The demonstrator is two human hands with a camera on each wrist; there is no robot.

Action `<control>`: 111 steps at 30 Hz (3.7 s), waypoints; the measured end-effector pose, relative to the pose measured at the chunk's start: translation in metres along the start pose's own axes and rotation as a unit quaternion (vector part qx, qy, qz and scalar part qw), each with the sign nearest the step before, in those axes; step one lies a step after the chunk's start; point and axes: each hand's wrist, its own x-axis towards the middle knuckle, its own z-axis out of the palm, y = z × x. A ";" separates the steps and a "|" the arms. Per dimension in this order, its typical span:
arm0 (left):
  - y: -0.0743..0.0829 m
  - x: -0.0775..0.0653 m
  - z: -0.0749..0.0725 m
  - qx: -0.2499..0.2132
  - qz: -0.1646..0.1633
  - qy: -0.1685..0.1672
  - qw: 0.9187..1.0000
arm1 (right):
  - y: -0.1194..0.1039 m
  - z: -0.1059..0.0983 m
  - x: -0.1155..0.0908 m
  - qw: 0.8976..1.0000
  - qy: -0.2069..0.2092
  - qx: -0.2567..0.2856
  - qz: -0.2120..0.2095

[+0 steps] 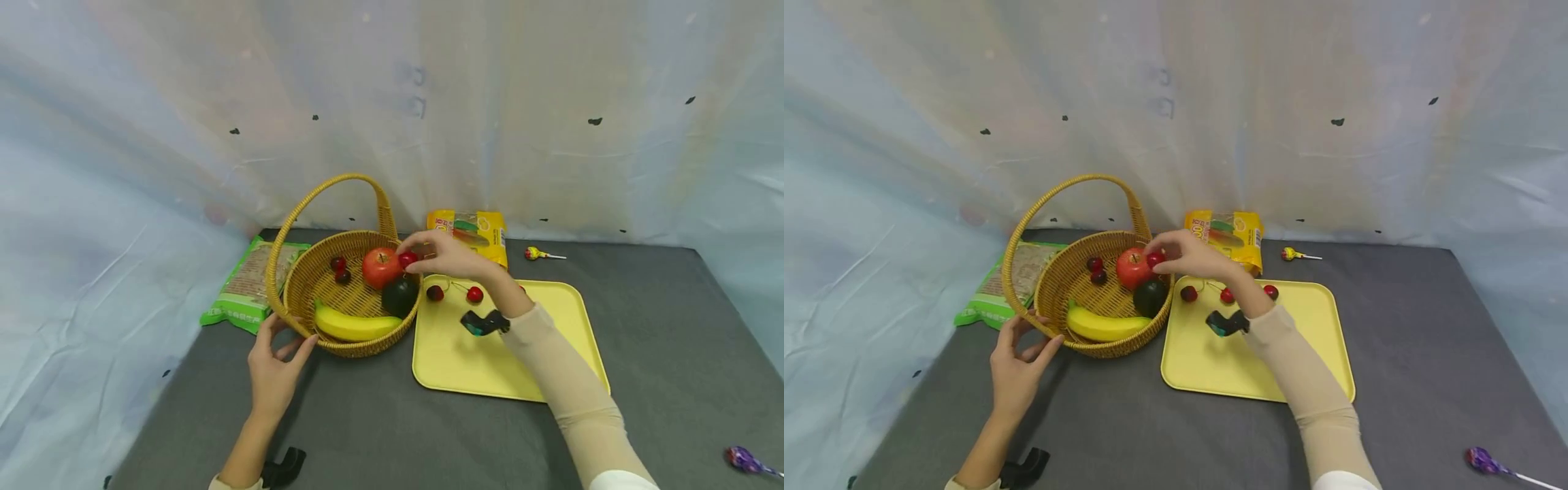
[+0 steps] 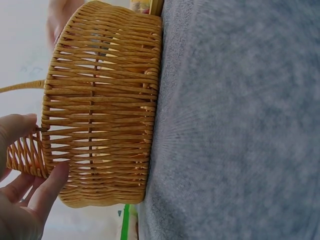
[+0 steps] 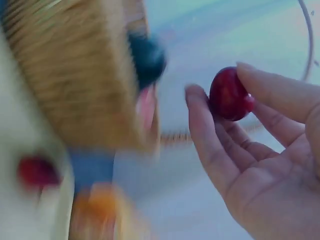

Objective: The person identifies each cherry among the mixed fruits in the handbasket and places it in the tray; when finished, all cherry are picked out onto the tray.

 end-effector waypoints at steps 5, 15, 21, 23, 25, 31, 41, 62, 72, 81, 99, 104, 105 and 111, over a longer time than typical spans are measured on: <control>0.004 0.000 0.002 0.003 -0.012 0.002 1.000 | 0.022 -0.033 -0.083 0.995 0.058 -0.041 0.065; -0.025 -0.004 0.002 -0.013 -0.027 0.003 1.000 | 0.066 -0.071 -0.206 0.960 0.151 -0.152 0.180; -0.034 -0.006 0.000 -0.025 -0.025 0.002 0.999 | 0.077 -0.075 -0.220 0.954 0.142 -0.165 0.207; -0.033 -0.006 -0.001 -0.026 -0.023 0.002 0.999 | 0.079 -0.076 -0.219 0.954 0.136 -0.172 0.206; -0.033 -0.005 0.000 -0.022 -0.022 0.002 1.000 | 0.081 -0.076 -0.218 0.952 0.132 -0.184 0.204; -0.032 -0.006 0.000 -0.022 -0.025 0.003 0.999 | 0.080 -0.076 -0.213 0.948 0.126 -0.197 0.216; -0.015 -0.003 0.002 -0.002 -0.004 0.008 1.000 | 0.077 -0.074 -0.212 0.946 0.130 -0.198 0.223; -0.010 -0.003 0.002 -0.009 -0.009 0.006 1.000 | 0.042 -0.077 -0.191 0.944 0.124 -0.248 0.179; -0.034 -0.005 -0.001 -0.020 -0.006 0.008 1.000 | 0.004 -0.044 -0.118 0.980 0.071 -0.155 0.102; -0.013 -0.002 0.000 -0.008 -0.007 0.005 1.000 | -0.016 0.006 -0.018 0.993 -0.026 -0.114 -0.004; -0.034 -0.006 0.001 -0.015 -0.004 -0.003 1.000 | -0.032 0.091 0.109 0.985 -0.117 -0.121 0.027; -0.034 -0.005 0.000 -0.012 -0.007 -0.002 1.000 | -0.024 0.100 0.121 0.992 -0.085 -0.056 0.077; -0.034 -0.005 0.000 -0.011 -0.007 -0.002 1.000 | -0.021 0.101 0.123 0.993 -0.073 -0.042 0.086; -0.028 -0.005 0.001 -0.011 -0.013 -0.005 1.000 | -0.008 0.105 0.126 0.994 -0.032 0.009 0.107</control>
